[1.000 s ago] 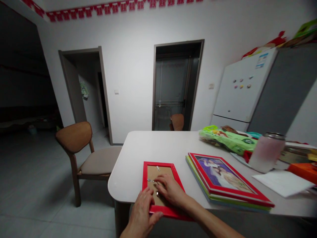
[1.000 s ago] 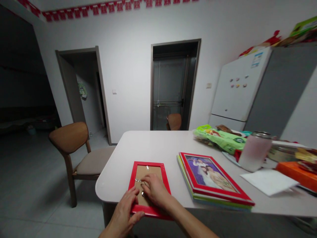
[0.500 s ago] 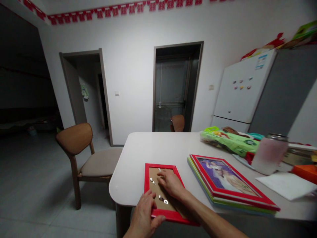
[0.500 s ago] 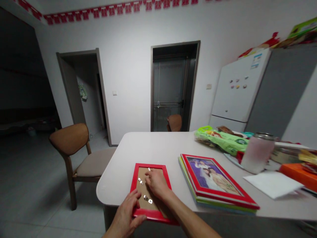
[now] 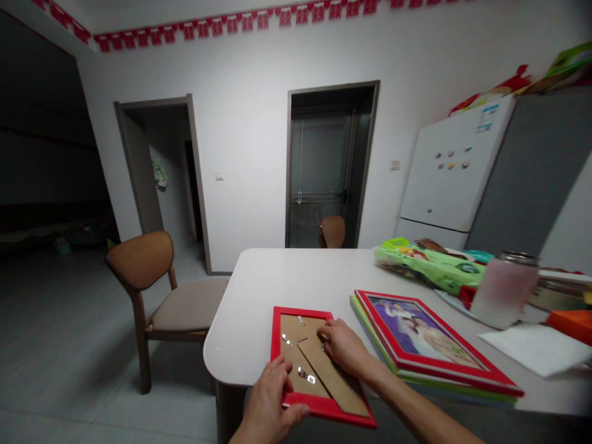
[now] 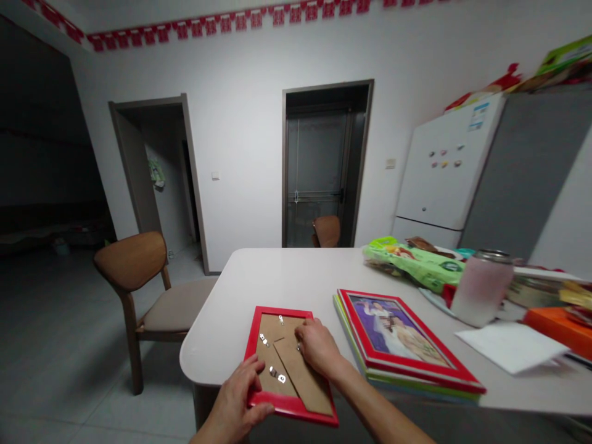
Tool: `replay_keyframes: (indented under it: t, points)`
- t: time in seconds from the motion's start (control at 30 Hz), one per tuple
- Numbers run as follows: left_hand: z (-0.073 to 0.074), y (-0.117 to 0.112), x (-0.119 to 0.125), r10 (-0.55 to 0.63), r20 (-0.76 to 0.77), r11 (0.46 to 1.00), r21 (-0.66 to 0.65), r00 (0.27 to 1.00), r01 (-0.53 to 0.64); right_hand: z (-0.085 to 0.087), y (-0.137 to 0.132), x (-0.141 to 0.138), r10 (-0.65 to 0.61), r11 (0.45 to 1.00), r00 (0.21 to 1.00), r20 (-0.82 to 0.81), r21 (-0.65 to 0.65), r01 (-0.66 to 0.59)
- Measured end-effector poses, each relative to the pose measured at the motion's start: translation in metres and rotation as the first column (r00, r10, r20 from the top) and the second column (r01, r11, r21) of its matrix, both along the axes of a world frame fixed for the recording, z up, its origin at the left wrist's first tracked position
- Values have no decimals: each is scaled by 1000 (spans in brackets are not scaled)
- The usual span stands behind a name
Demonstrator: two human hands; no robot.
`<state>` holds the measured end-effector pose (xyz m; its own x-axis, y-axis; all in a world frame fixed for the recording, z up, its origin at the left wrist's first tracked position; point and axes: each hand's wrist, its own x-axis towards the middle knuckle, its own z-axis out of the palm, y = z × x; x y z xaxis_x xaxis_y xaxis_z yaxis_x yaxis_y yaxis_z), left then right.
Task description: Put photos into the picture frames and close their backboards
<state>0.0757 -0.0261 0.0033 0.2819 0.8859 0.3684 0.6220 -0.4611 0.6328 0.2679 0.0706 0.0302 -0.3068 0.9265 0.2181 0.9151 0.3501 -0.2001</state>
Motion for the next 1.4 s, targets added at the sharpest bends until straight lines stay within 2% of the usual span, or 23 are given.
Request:
replay_keyframes:
  t: [0.1,0.2,0.37,0.5,0.63,0.77,0.93,1.07,1.2,1.3,1.4]
  points:
    - [-2,-1,4,-19,12,999,26,1000,19,-2,14,-12,-28,1000,999,-19,10,28]
    - [-5,0,8,-50,6,998,43,999,50,-9,27,-26,-110,994,993,-36,7,110]
    - [-7,2,9,-46,-10,998,48,999,47,-17,32,-40,-179,984,982,-68,0,179]
    - [-9,1,9,-23,3,998,59,1000,23,-7,18,-34,-154,988,985,-72,4,155]
    - [-9,-1,10,-21,16,998,51,1000,20,5,-15,-14,-34,999,994,-106,2,35]
    - [-7,-3,13,12,55,1000,4,998,-13,5,-44,-3,21,997,993,-120,-74,-30]
    - [-1,-5,17,28,156,997,-75,987,-17,11,-43,-6,-34,997,977,-210,-74,19]
    - [12,2,19,127,365,986,-151,922,-76,34,-41,-8,-11,999,975,-223,-37,3]
    - [24,17,13,136,634,984,-174,761,-31,51,-52,-25,19,1000,962,-273,-12,-23]
    - [29,25,-11,234,713,962,-268,661,-51,52,-57,-34,94,995,936,-339,6,-98]
    - [29,28,-50,351,648,922,-366,676,-127,40,-52,-20,46,999,949,-312,15,-43]
